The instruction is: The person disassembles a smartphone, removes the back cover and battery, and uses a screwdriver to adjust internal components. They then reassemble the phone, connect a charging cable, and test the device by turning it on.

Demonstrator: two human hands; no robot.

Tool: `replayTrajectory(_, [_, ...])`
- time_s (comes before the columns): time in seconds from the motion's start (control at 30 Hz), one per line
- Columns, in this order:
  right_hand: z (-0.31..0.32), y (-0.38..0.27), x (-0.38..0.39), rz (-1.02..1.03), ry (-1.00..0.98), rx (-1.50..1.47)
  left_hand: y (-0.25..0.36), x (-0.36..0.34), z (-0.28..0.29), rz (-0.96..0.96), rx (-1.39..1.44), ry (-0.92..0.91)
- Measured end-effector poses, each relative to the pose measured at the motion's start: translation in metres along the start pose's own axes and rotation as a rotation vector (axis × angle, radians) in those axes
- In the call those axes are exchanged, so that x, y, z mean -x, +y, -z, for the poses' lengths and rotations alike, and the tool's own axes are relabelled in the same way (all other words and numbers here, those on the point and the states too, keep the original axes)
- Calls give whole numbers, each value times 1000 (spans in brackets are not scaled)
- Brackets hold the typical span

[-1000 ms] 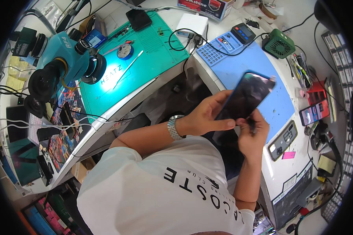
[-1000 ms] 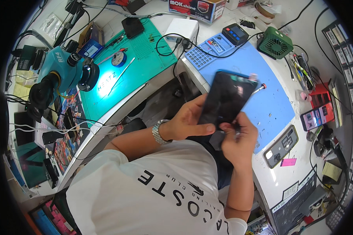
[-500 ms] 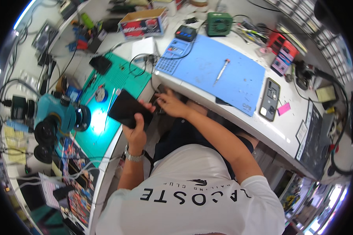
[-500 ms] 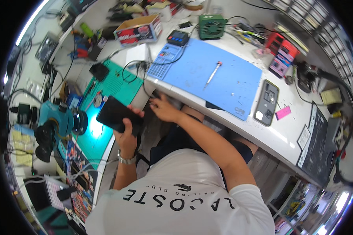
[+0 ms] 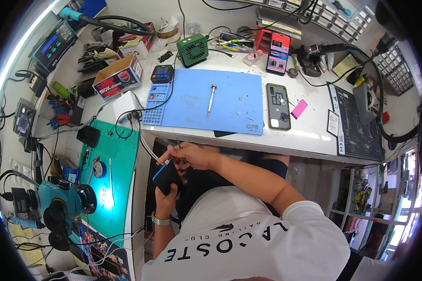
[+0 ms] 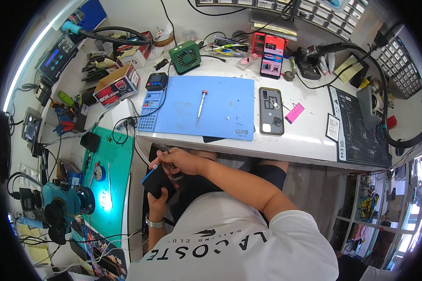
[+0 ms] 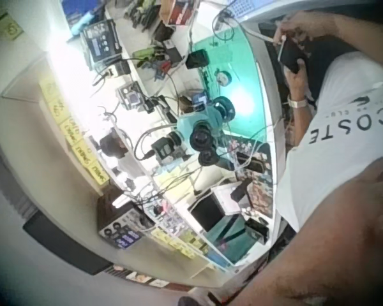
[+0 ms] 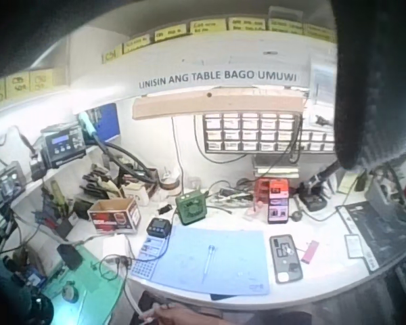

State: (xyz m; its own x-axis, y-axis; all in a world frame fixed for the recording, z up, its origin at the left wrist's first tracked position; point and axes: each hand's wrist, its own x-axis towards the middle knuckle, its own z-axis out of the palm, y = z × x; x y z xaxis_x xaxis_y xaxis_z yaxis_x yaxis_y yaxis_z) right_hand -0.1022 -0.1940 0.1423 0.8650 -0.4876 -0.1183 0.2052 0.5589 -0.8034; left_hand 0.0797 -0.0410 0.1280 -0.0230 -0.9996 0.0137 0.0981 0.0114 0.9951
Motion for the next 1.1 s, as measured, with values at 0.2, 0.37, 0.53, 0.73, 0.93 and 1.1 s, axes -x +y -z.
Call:
replayTrajectory(0.2, [16,33,9,-294,122,490,42,-21,-33,-148,422,-70])
replayTrajectory(0.37, [12,28,33,-534,97,680,81,-26,-21,-215,699,56])
replayTrajectory(0.53, [19,-15,94,-484,393,861,85,-20,-9,-172,707,156])
replayTrajectory(0.73, [-14,-37,198,-489,746,1156,73,-13,-23,-25,729,116])
replayTrajectory(0.93, [-16,-13,265,-801,1057,1127,60,-15,-21,87,582,123])
replayTrajectory(1.1, [23,67,330,-1005,1179,1080,56,-12,-6,168,452,161])
